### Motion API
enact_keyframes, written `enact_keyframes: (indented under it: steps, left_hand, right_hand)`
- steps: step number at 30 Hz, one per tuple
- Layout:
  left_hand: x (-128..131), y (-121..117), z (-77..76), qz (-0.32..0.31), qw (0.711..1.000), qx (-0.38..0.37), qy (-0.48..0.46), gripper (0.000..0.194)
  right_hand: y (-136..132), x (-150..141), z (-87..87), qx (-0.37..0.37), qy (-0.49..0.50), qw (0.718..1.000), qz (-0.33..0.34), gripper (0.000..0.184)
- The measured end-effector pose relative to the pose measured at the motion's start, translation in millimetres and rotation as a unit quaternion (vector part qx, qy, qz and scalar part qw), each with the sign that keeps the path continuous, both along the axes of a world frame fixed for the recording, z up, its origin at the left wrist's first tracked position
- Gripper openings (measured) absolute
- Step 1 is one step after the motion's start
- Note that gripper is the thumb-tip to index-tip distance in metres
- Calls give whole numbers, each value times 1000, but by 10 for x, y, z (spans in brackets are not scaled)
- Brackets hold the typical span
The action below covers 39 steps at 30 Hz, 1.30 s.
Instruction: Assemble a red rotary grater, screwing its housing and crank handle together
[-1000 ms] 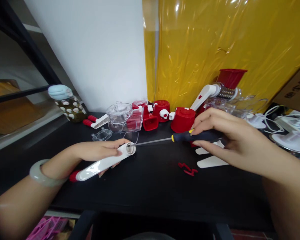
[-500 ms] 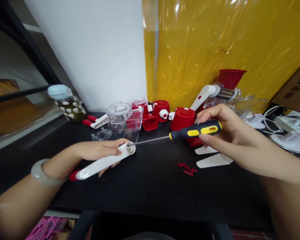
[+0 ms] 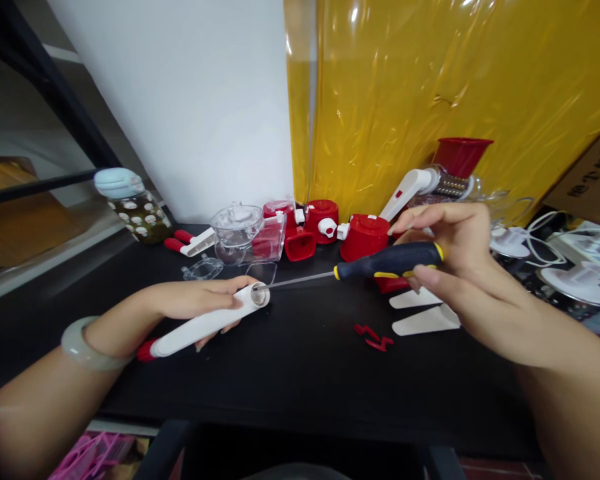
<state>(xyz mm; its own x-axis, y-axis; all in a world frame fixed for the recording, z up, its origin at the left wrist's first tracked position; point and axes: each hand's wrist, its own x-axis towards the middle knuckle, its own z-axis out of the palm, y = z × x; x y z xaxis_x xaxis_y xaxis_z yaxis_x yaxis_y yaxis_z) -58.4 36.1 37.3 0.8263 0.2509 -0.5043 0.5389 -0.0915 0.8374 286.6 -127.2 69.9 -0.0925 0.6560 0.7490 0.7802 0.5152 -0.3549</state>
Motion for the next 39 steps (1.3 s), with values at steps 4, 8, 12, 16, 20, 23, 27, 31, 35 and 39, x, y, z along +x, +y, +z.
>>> enact_keyframes:
  steps: [4,8,12,16,20,23,27,31,35,39]
  left_hand:
    - [-1,7,-7,-7,1000,5,-8,43]
    - [3,7,-12,0,1000,3,6,45]
    - [0,7,-9,5,1000,5,2,46]
    - [0,13,-8,-4,1000,2,-9,46]
    - [12,8,-11,-8,1000,3,-7,46]
    - [22,-3,-2,3,1000,4,10,48]
    - [27,-21,20,10,1000,8,19,48]
    - [24,-29,28,17,1000,10,21,48]
    - [22,-21,24,16,1000,5,13,48]
    - [22,-9,12,9,1000,10,11,46]
  right_hand:
    - [-32,-11,57,-12,-14,999,40,23]
    - [-49,-104,27,66,-123,986,-86,16]
    - [-56,-138,-46,53,-82,991,-93,26]
    - [-57,-80,-21,-6,20,999,28,32]
    - [-50,-40,67,-24,6,997,71,41]
    - [-49,-69,97,11,-53,997,57,22]
    - [-85,-159,68,65,-116,990,-47,9]
    - [-114,-180,2,36,-104,989,-103,25]
    - [-96,-44,-34,-13,-36,998,-46,31]
    - [-55,79,13,-34,-57,998,13,40]
